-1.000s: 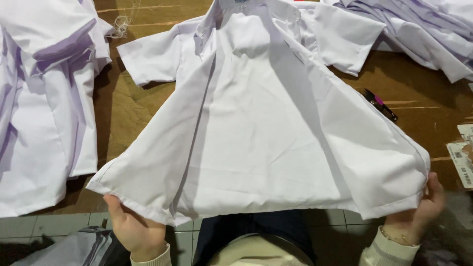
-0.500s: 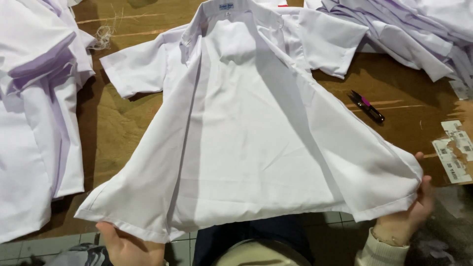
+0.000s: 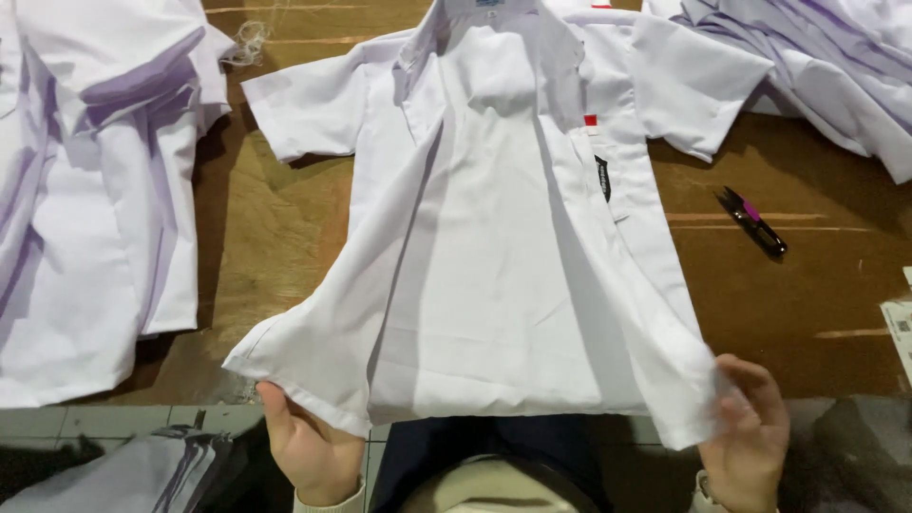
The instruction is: Marking button positions with a pen, buttoning a white shirt, and trimming loose threads with snips on a wooden work table.
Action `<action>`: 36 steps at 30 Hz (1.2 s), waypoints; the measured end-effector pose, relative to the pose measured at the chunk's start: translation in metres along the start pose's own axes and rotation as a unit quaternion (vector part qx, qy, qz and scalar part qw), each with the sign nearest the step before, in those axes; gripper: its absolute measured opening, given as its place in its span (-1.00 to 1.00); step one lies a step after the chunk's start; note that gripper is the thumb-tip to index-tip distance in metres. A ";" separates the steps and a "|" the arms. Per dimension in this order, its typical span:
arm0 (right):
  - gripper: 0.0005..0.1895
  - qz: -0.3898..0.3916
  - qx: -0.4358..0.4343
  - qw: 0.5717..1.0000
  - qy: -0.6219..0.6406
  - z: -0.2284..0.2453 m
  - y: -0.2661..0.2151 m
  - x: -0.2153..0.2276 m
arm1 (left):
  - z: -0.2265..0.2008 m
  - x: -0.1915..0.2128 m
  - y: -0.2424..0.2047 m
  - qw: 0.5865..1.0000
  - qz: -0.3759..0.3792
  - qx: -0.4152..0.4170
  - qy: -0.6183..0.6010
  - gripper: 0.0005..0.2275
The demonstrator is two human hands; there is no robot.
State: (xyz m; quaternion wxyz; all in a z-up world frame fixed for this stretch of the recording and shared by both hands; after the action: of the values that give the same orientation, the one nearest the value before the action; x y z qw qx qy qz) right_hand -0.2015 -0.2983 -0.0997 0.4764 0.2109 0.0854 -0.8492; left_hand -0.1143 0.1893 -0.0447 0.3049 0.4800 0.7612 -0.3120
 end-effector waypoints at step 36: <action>-0.87 0.614 0.258 0.699 -0.261 -0.160 0.029 -0.411 | -0.005 0.034 -0.014 0.979 -0.162 0.105 0.064 -0.38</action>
State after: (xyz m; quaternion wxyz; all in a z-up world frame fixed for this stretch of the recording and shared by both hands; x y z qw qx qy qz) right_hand 0.0552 0.0591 -0.0607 0.8226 0.1008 -0.4131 -0.3776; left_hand -0.1404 0.2064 -0.0654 0.1489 0.3987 0.8100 -0.4035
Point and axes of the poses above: each hand's wrist, its own y-axis towards the middle knuckle, its own x-axis out of the back of the hand, z = x × y, the point moved 7 cm from there along y, towards the middle knuckle, and after that the axes turned 10 degrees about y, right-handed, at the moved point
